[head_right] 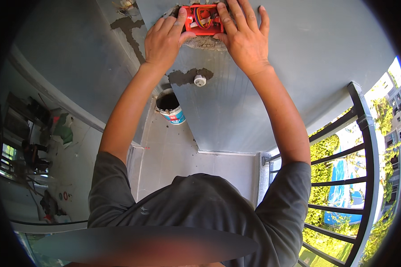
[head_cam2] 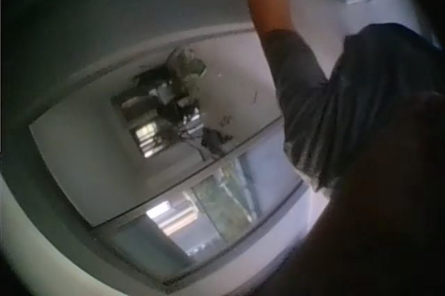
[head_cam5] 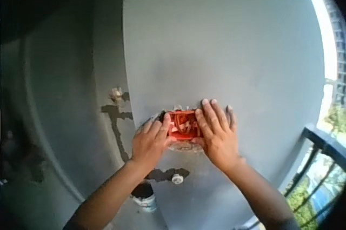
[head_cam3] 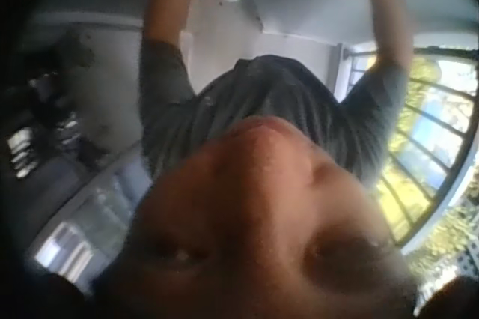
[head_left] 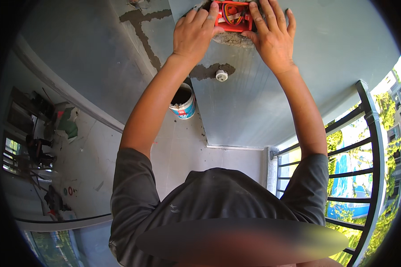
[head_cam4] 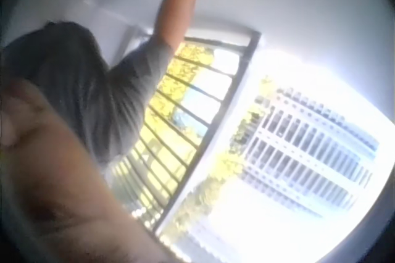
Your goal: Plastering a wall around an electrical junction box using a trowel and bucket.
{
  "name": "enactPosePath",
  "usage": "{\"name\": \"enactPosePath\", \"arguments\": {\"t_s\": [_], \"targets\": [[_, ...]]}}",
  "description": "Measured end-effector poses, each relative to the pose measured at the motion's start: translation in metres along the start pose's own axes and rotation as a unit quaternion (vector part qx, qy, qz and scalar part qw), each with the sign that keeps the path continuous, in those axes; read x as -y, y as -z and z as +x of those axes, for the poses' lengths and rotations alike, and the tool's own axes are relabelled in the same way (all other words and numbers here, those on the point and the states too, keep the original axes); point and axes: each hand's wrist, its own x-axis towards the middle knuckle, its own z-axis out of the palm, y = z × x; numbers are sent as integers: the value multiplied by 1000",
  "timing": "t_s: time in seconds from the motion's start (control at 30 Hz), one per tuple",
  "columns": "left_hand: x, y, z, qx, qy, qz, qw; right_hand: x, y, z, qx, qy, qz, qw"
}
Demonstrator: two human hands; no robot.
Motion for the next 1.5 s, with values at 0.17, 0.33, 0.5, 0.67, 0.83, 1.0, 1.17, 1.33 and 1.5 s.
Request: {"name": "enactPosePath", "arguments": {"t_s": [0.17,0.33,0.5,0.67,0.83,1.0,1.17,1.33,1.5], "targets": [[-2,-3,2,-3,0,-47,999,-1,-8,-5,-16,-31,-11,999],[-4,1,4,11,-5,-42,999,8,-9,-1,-24,-59,-9,998],[-3,-1,5,12,-8,-49,999,11,-6,-2,-26,-45,-35,998],[-7,-2,8,14,-7,-43,999,10,-2,2,-31,-38,-37,998],[-7,0,4,49,13,-37,998,14,-4,-5,3,-49,-24,999],[-12,7,10,74,69,-99,990,9,-5,-4,-42,-30,-6,999],[0,14,10,33,47,-107,993,0,-6,-6,-30,-23,27,999],[8,17,12,65,28,-112,991,1,-8,-7,-46,-22,34,998],[2,16,17,109,17,-85,990,3,-7,-7,-24,-38,27,999]]}}
